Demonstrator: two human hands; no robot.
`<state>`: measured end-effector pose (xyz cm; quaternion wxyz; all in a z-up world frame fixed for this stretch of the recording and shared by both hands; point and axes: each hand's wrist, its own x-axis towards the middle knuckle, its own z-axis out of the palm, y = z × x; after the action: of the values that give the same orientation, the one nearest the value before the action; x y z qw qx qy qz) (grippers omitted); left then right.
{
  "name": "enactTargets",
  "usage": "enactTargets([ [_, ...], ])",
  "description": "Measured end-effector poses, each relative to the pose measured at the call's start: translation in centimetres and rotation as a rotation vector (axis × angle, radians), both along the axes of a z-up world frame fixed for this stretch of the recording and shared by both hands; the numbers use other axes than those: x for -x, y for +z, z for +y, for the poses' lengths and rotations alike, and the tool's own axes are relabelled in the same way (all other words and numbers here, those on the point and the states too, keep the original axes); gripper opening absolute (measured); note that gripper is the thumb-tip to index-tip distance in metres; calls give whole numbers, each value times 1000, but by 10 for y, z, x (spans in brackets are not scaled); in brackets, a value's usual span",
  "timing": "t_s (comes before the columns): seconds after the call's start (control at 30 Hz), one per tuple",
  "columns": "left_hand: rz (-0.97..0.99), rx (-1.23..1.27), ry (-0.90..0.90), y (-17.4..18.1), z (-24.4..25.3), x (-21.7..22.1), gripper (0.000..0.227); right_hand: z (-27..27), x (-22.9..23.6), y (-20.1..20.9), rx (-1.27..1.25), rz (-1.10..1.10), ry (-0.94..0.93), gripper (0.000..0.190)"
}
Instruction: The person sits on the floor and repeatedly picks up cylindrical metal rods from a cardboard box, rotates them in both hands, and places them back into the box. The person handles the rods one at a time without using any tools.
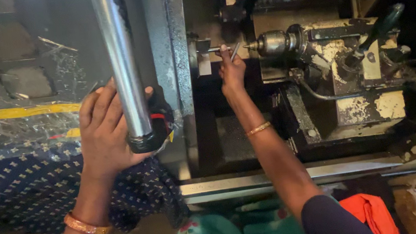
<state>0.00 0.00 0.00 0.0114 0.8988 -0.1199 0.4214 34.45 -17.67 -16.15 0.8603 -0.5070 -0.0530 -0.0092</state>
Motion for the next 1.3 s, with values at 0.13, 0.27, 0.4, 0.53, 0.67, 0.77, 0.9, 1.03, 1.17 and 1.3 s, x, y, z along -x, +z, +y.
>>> enactTargets([
  [0.13, 4, 13, -34, 6, -3, 7, 70, -6, 15, 13, 33, 5, -2, 45],
  [0.27, -21, -19, -28, 13, -6, 7, 69, -14, 25, 14, -10, 147, -37, 37],
  [0.4, -34, -28, -40, 14, -5, 10, 69, -24, 17, 5, -230, 427, -119, 36],
  [0.53, -40, -29, -50, 12, -2, 8, 70, -36, -2, 6, -443, 295, -34, 34],
  [0.67, -41, -33, -47, 8, 0, 6, 71, -40, -6, 14, -452, 257, -1, 26],
  [0.77, -36, -35, -44, 8, 3, 6, 69, -38, -2, 21, -423, 272, -49, 25],
  [0.9, -33, -27, -39, 5, 2, 5, 69, -37, 6, 27, -346, 236, -123, 26],
  [1.03, -38, -15, -44, 5, 1, 4, 71, -40, 9, 26, -263, 239, -145, 28],
  [1.17, -55, -20, -63, 8, 1, 7, 65, -35, 6, 21, -307, 200, -140, 27],
  [1.3, -59, -3, -85, 10, 1, 7, 63, -37, 3, 21, -311, 231, -117, 27],
])
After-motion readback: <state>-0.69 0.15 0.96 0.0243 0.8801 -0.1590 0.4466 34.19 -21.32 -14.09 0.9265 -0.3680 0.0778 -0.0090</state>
